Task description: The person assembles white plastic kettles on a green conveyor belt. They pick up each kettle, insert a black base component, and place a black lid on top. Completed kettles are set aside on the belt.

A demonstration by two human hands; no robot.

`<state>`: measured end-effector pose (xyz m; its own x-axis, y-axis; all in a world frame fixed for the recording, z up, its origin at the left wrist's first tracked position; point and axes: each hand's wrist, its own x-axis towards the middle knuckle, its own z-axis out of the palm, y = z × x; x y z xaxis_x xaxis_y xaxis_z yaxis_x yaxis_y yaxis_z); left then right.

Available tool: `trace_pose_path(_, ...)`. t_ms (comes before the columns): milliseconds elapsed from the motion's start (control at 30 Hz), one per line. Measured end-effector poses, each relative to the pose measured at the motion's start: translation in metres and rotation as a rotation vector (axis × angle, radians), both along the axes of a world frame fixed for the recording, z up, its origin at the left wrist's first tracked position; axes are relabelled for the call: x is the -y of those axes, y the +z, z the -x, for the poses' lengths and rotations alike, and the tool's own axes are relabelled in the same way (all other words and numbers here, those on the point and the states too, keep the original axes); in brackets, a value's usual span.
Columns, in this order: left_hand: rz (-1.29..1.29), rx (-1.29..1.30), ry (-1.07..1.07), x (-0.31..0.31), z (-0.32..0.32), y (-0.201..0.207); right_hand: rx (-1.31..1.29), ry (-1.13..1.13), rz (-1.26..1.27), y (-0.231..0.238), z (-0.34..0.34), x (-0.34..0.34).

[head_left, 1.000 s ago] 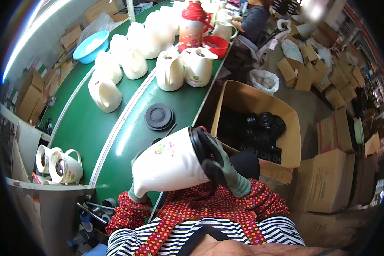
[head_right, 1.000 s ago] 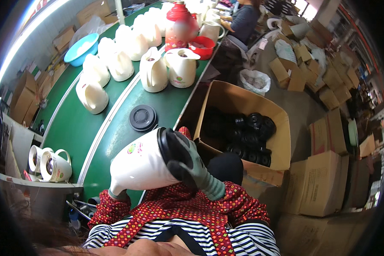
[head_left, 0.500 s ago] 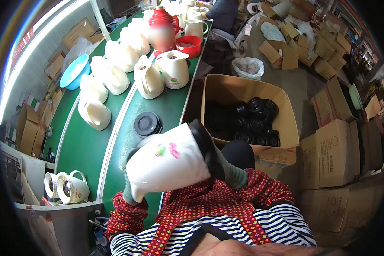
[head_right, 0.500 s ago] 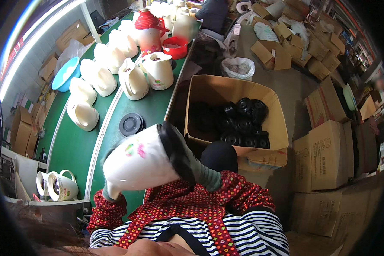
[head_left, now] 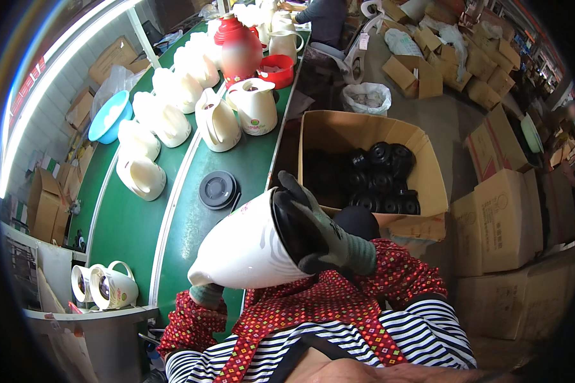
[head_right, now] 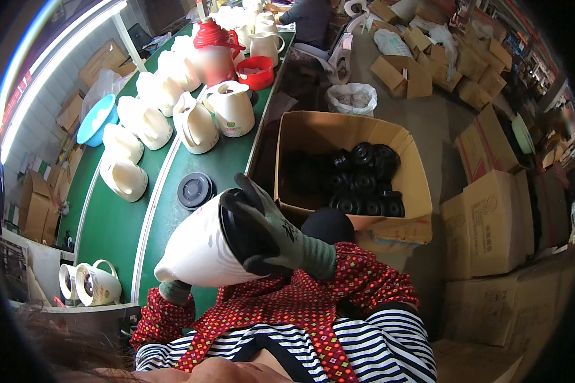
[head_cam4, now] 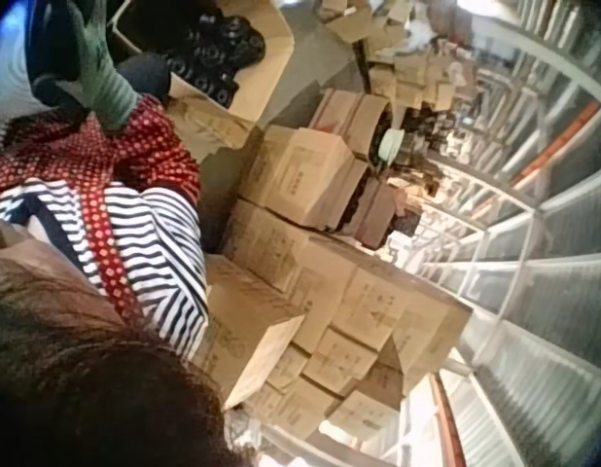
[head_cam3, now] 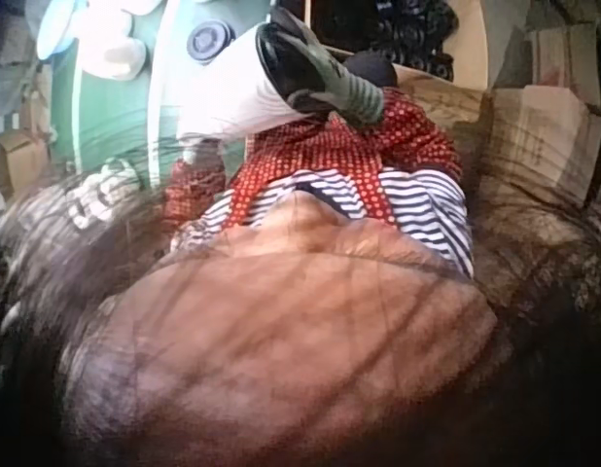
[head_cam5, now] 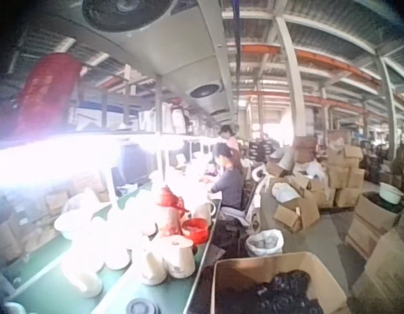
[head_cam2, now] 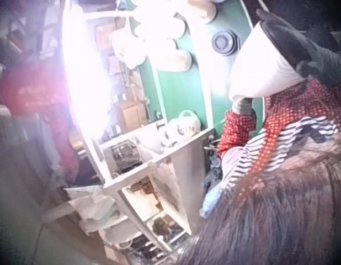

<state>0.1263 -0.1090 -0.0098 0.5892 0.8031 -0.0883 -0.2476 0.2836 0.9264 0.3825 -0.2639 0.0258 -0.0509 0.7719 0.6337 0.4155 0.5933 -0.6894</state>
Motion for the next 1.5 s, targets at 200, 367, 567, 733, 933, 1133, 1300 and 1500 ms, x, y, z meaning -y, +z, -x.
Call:
trace_pose_path(200,-0.186,-0.148,-0.047,-0.006,-0.004,0.013,-1.021,0.187,0.057,-0.053,0.023,-0.007)
trace_pose_path(367,-1.184,-0.381,-0.035,-0.033,-0.022,0.065,-1.073,0.089,0.219,-0.084,0.013,-0.018)
trace_pose_path(567,-0.847,-0.46,-0.043,-0.031,-0.028,0.025,-0.951,0.057,0.168,-0.063,0.024,0.006)
trace_pose_path(733,-0.719,-0.435,-0.122,-0.03,-0.08,0.024,0.321,-0.037,-0.057,0.029,0.013,0.017)
trace_pose_path(933,-0.71,-0.413,-0.283,-0.013,-0.116,0.029,0.544,0.065,-0.132,0.042,0.021,0.022)
trace_pose_path(1133,-0.691,-0.414,-0.311,-0.006,-0.12,0.041,-0.136,-0.356,-0.109,0.016,0.033,0.022)
trace_pose_path(1300,-0.576,-0.369,-0.234,-0.005,-0.075,0.059,-1.043,-0.21,0.181,-0.053,0.035,0.015)
trace_pose_path(1500,0.177,-0.072,-0.32,-0.004,-0.047,0.076,-1.223,-0.326,0.329,-0.097,0.031,0.034)
